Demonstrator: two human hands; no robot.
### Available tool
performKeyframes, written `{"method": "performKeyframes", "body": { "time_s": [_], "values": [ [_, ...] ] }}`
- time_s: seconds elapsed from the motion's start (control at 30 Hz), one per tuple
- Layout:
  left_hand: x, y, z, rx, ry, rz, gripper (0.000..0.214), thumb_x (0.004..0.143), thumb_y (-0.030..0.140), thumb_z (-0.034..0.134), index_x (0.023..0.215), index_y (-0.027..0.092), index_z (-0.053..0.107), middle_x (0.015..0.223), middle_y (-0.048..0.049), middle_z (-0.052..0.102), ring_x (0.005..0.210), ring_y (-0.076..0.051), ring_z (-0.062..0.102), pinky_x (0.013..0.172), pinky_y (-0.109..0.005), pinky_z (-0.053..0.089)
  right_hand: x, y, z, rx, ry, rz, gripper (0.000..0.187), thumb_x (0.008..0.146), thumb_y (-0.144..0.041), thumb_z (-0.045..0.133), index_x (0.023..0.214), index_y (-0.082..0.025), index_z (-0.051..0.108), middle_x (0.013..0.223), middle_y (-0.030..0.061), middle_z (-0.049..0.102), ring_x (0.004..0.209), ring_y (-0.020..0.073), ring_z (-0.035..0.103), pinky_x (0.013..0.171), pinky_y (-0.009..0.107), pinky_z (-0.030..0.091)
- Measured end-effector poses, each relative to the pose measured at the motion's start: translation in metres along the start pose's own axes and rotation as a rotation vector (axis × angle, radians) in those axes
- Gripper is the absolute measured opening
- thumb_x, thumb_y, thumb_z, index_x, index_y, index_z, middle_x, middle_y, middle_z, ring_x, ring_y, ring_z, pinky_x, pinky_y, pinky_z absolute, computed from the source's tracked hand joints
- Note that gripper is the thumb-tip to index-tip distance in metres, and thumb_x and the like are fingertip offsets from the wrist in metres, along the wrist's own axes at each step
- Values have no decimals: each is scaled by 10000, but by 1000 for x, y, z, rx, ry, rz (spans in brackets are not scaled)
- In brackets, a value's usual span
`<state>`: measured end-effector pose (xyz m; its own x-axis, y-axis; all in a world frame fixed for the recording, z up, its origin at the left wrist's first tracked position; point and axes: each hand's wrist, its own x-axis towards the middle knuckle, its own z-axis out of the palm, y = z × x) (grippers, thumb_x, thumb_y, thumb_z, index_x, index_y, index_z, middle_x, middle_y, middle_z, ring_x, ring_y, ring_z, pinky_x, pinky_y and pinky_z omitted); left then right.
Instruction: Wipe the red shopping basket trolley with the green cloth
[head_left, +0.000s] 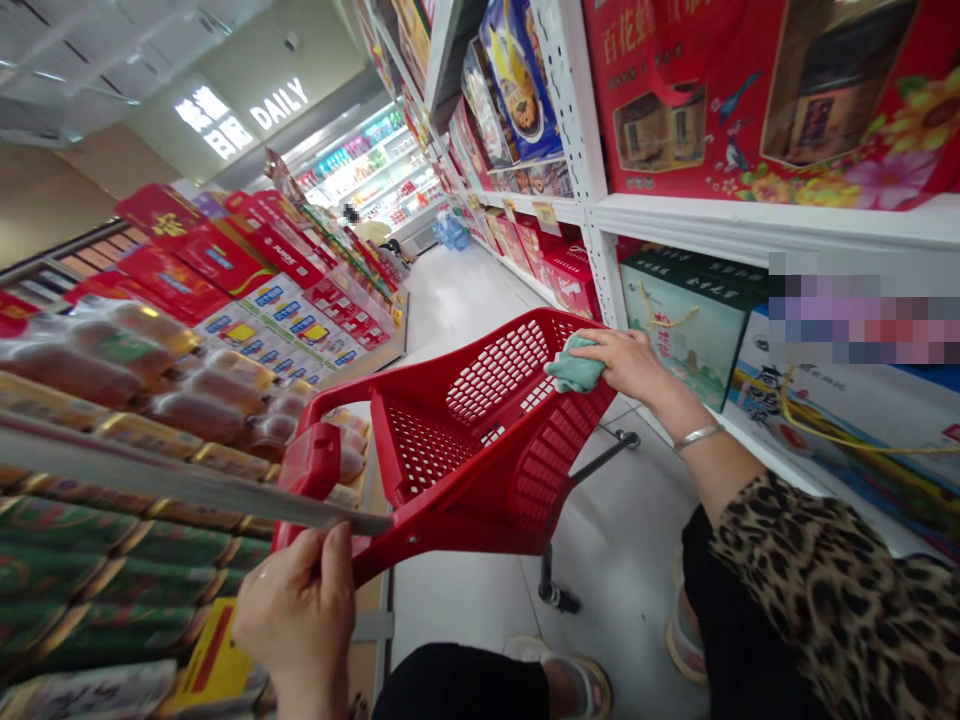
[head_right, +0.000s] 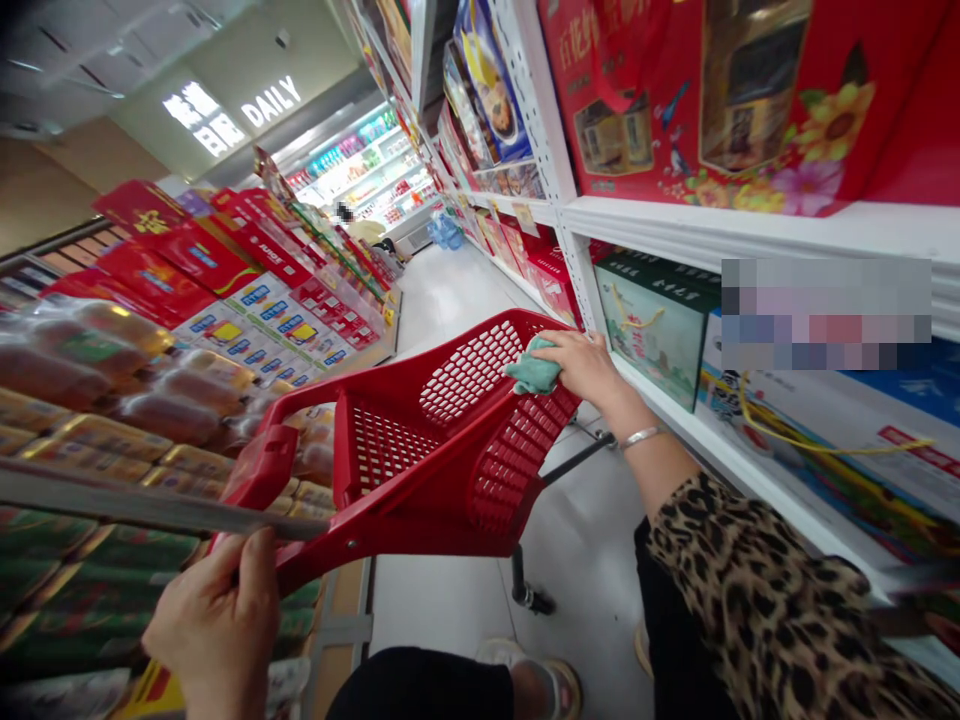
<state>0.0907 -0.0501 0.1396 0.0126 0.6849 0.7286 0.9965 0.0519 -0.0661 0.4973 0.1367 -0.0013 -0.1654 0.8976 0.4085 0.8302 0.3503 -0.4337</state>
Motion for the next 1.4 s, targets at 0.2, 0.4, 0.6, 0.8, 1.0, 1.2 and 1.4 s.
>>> {"method": "performKeyframes", "body": {
  "time_s": [0.2,0.4,0.6,0.8,1.0,1.2,1.4],
  "values": [
    [2,1,-1,-23,9,17,444,990,475,487,645,233,626,572,-41,548,586,-191,467,597,-322,239,0,12,4,-10,49,34,568,857,-96,548,1329,-347,740,1539,46,603,1352,332,567,1060,554,442],
    [0,-4,1,-1,-2,-20,443,982,508,493,669,234,647,584,-48,552,599,-196,468,601,-322,248,-4,-1,4,-13,25,14,470,892,-160,629,1310,-339,751,1554,52,588,1350,330,568,1072,533,429],
    [0,-5,2,16,25,15,473,985,512,492,623,233,612,562,-43,527,579,-186,444,591,-317,228,-12,-31,10,4,62,-121,393,914,-178,678,1259,-337,778,1493,47,643,1263,305,574,1064,494,405],
    [2,0,3,28,24,-20,511,973,550,468,597,232,601,543,-44,500,569,-182,416,588,-312,215,-23,-76,20,18,81,-283,401,920,-164,678,1277,-326,767,1465,60,656,1144,281,558,1015,478,398],
    [2,2,3,20,16,-12,506,970,530,455,598,224,611,551,-48,534,564,-175,432,594,-311,222,-33,-112,35,60,223,-445,389,927,-163,670,1283,-294,757,1415,84,674,1042,257,556,929,442,433],
    [1,6,1,13,3,-15,516,961,510,471,545,215,542,534,-45,525,559,-166,435,606,-314,229,-43,-154,48,185,436,-607,386,984,-171,609,1324,-308,730,1413,88,670,1114,250,554,945,431,474],
    [2,8,1,4,46,33,526,977,499,472,543,212,552,512,-30,501,536,-158,410,599,-313,219,-54,-195,53,257,523,-680,388,999,-213,638,1337,-389,712,1461,53,645,1237,248,536,1032,448,485]
  ]
}}
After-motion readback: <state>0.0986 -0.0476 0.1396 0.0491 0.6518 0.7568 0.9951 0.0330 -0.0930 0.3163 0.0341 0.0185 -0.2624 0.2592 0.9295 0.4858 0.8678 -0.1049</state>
